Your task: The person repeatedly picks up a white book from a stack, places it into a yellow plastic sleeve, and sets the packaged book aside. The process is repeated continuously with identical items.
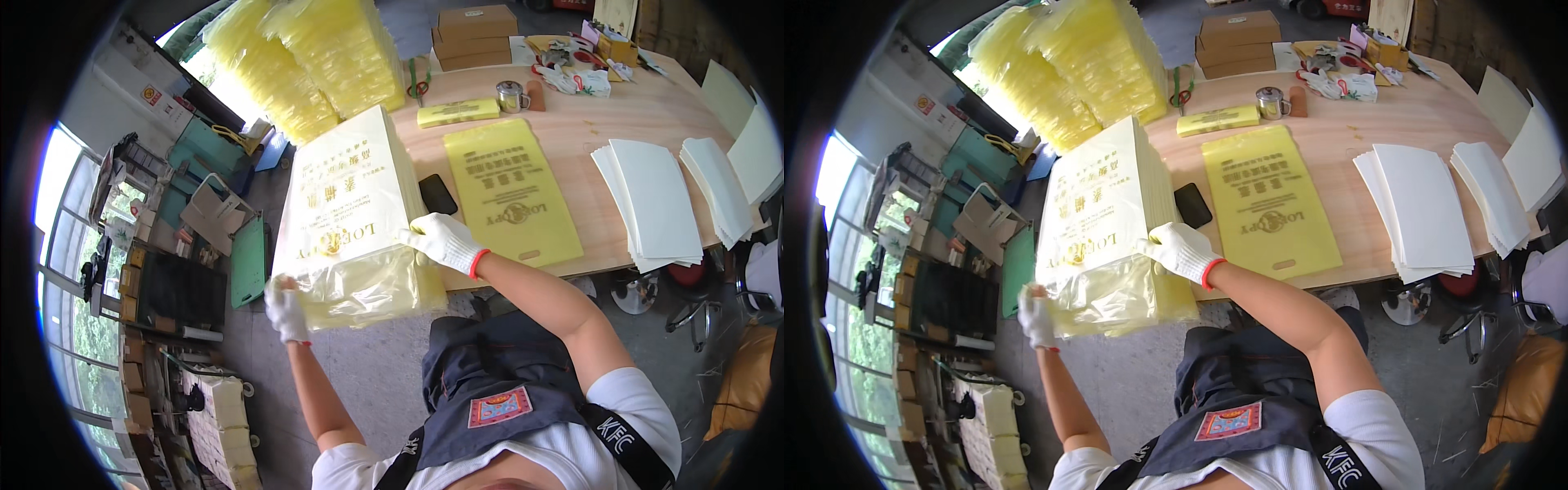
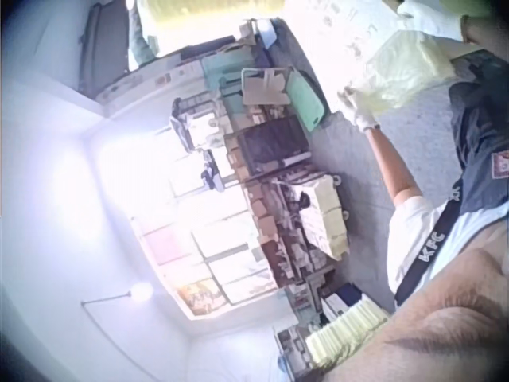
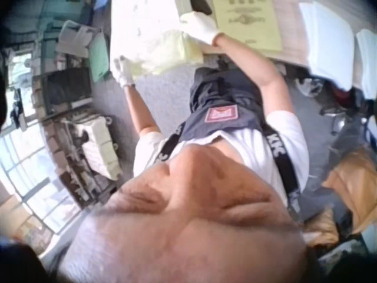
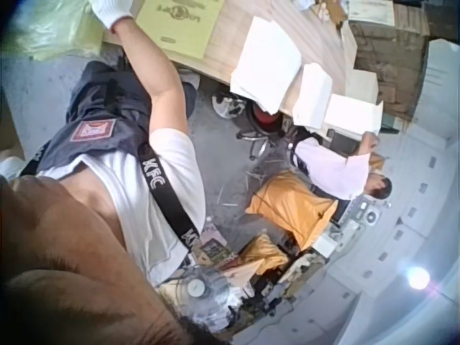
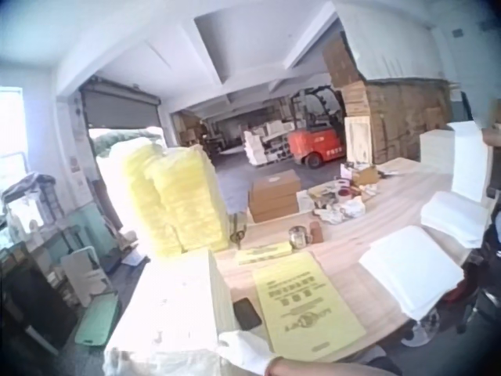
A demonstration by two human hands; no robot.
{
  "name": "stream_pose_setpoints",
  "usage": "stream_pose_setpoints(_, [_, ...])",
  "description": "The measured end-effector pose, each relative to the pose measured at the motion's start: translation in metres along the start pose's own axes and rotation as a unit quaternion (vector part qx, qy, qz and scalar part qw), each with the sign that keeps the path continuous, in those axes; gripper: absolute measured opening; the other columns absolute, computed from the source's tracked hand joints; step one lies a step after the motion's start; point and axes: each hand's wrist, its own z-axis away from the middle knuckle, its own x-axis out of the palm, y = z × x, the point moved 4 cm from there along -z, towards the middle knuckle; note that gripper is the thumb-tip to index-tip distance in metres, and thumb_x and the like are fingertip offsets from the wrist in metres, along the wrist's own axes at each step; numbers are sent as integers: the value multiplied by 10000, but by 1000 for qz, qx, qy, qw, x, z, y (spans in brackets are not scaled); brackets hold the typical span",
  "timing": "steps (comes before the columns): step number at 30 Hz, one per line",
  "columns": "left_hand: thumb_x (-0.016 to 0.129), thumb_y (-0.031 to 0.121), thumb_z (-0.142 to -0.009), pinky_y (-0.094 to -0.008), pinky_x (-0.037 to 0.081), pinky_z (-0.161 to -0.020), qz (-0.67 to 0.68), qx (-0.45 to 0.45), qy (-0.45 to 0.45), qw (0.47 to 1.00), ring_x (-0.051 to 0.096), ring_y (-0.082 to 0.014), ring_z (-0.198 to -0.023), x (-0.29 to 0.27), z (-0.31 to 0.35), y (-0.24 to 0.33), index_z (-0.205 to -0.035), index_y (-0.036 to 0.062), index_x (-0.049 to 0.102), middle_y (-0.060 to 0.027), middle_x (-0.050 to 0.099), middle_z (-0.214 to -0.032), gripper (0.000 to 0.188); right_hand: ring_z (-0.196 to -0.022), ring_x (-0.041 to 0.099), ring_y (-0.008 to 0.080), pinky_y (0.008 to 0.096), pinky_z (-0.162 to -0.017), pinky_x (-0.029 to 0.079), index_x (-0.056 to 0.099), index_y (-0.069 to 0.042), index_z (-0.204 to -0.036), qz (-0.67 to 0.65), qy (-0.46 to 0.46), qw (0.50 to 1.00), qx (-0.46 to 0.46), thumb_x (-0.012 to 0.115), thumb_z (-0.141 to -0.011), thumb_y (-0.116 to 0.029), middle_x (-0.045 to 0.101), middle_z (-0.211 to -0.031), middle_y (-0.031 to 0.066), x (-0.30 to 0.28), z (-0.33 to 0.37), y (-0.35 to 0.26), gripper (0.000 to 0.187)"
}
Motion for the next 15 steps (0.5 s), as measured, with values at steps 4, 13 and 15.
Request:
stream_pose_setpoints(4, [508, 433, -973, -364, 439, -811, 220, -95, 92, 967, 528, -227, -914, 65, 64, -43, -1187, 5, 498, -128, 573, -1036, 479, -738, 656, 359, 474, -662, 492, 657, -19, -749, 169, 28, 985, -23, 607, -802, -589, 666, -758, 203, 13, 30, 16, 575])
stream_pose_setpoints(13, [626, 249, -908, -406, 489, -724, 217, 187, -365, 886, 601, -341, -814, 260, 272, 61, -1005, 56, 609, -132, 622, -870, 216, -795, 667, 298, 424, -710, 495, 709, -126, -879, 187, -177, 955, 147, 536, -862, -448, 702, -787, 83, 46, 182, 202, 366])
stream_pose_setpoints(15, [624, 267, -898, -438, 481, -796, 109, 266, -335, 897, 587, -389, -898, 288, 267, 116, -991, 72, 623, -180, 628, -978, 216, -841, 655, 328, 440, -739, 491, 707, -126, -906, 185, -120, 962, 158, 537, -867, -449, 696, -841, 110, 36, 201, 210, 367])
